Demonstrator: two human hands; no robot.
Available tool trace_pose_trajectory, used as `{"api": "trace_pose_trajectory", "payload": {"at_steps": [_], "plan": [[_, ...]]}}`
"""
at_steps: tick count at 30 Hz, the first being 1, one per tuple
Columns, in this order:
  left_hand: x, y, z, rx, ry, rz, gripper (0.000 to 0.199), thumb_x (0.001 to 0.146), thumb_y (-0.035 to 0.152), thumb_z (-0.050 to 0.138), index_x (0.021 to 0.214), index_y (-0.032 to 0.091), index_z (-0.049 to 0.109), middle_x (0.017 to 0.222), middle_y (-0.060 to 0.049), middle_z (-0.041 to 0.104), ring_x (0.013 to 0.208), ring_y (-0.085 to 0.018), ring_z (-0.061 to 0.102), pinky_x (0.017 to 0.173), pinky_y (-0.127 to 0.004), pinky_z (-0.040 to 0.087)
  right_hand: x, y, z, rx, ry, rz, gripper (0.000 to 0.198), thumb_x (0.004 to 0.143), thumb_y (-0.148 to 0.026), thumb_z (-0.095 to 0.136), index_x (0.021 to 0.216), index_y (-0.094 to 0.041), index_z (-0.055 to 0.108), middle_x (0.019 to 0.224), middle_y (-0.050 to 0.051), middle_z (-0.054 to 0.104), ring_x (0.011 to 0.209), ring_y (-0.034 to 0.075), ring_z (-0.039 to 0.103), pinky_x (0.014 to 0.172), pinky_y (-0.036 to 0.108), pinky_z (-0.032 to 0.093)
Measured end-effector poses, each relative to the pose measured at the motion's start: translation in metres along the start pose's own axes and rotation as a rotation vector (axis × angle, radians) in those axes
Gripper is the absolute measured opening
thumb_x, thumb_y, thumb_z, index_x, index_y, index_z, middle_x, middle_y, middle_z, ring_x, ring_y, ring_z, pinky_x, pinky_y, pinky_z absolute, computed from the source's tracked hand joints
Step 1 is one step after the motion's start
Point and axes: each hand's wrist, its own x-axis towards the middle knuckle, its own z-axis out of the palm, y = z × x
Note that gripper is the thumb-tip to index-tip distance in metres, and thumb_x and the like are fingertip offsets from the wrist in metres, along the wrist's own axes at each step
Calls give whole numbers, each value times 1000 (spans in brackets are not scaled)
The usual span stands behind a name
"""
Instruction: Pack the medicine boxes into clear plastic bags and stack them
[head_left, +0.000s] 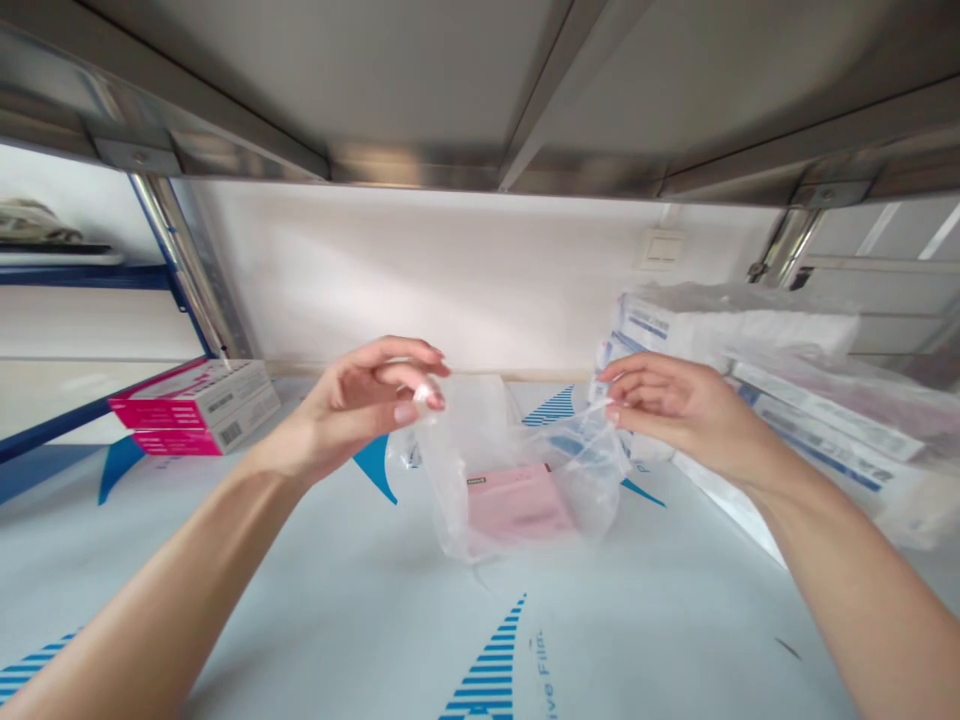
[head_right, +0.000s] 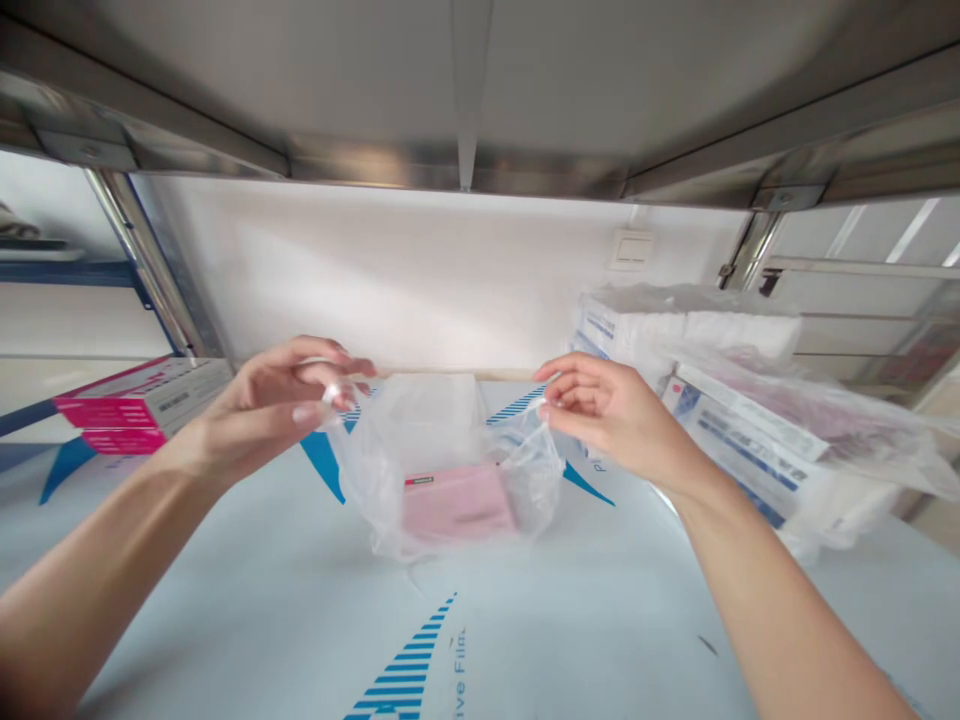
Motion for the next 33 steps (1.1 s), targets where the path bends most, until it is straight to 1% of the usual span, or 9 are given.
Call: {"api": "trace_pose_trajectory", "payload": {"at_steps": [4, 7, 10, 12, 14, 16, 20, 25, 33], "plan": [[3, -13, 22, -111, 94, 68, 37, 79, 33, 77, 115, 31, 64, 142, -3, 58, 124, -32, 61, 95, -49, 56, 13, -25, 12, 51, 175, -128, 19, 69, -33, 85, 81, -24, 73, 82, 3, 71, 73, 19, 68, 70, 32, 61], [4, -19, 40, -158, 87, -17, 49, 81, 28, 75, 127, 31, 58, 157, -7, 41, 102, -24, 71, 77, -35, 62, 18, -41, 27, 50, 139, -223, 13, 74, -31, 82, 81, -24, 73, 82, 2, 72, 75, 18, 68, 75, 34, 61], [2, -23, 54, -192, -24, -144, 49, 82, 25, 76, 128, 27, 59, 144, -11, 55, 74, -13, 69, 58, -24, 54, 20, -55, 48, 21, 7, -318, 7, 79, -26, 76, 85, -23, 73, 85, 1, 73, 78, 17, 68, 77, 32, 59], [-1, -25, 60, -171, -132, -225, 38, 84, 27, 76, 120, 21, 64, 114, -8, 71, 65, -10, 65, 55, -22, 48, 21, -61, 61, -23, -73, -377, 4, 82, -20, 72, 86, -22, 73, 85, 1, 74, 79, 16, 68, 78, 31, 58], [-4, -27, 64, -129, -186, -256, 22, 91, 35, 69, 101, 15, 69, 77, -4, 71, 58, -9, 58, 55, -22, 44, 22, -64, 71, -67, -135, -419, 10, 83, -15, 69, 87, -22, 73, 88, 0, 75, 83, 16, 68, 81, 32, 57], [-6, -29, 66, -108, -174, -232, 32, 97, 42, 58, 86, 14, 68, 60, -1, 64, 54, -9, 54, 57, -24, 44, 22, -61, 75, -74, -198, -436, 17, 83, -15, 69, 96, -24, 74, 99, 1, 76, 93, 17, 69, 86, 34, 56], [-6, -31, 65, -160, -88, -174, 29, 99, 42, 55, 99, 16, 68, 75, -3, 68, 59, -11, 62, 61, -27, 47, 18, -38, 74, 36, -233, -343, 30, 84, -27, 72, 114, -23, 70, 112, 6, 74, 95, 19, 71, 88, 36, 58], [-5, -33, 65, -192, -44, -118, 20, 97, 35, 61, 107, 19, 66, 107, -6, 67, 63, -9, 66, 59, -24, 50, 11, -14, 75, 51, -166, -192, 17, 83, -35, 76, 89, -19, 73, 81, 3, 75, 74, 17, 71, 72, 31, 59], [-9, -35, 73, -144, 128, -120, 21, 93, 37, 65, 91, 16, 67, 105, -7, 68, 55, -9, 65, 49, -23, 53, -4, -21, 85, -370, 141, -622, 15, 94, -22, 64, 79, -22, 67, 79, 3, 71, 72, 17, 65, 68, 31, 51]]}}
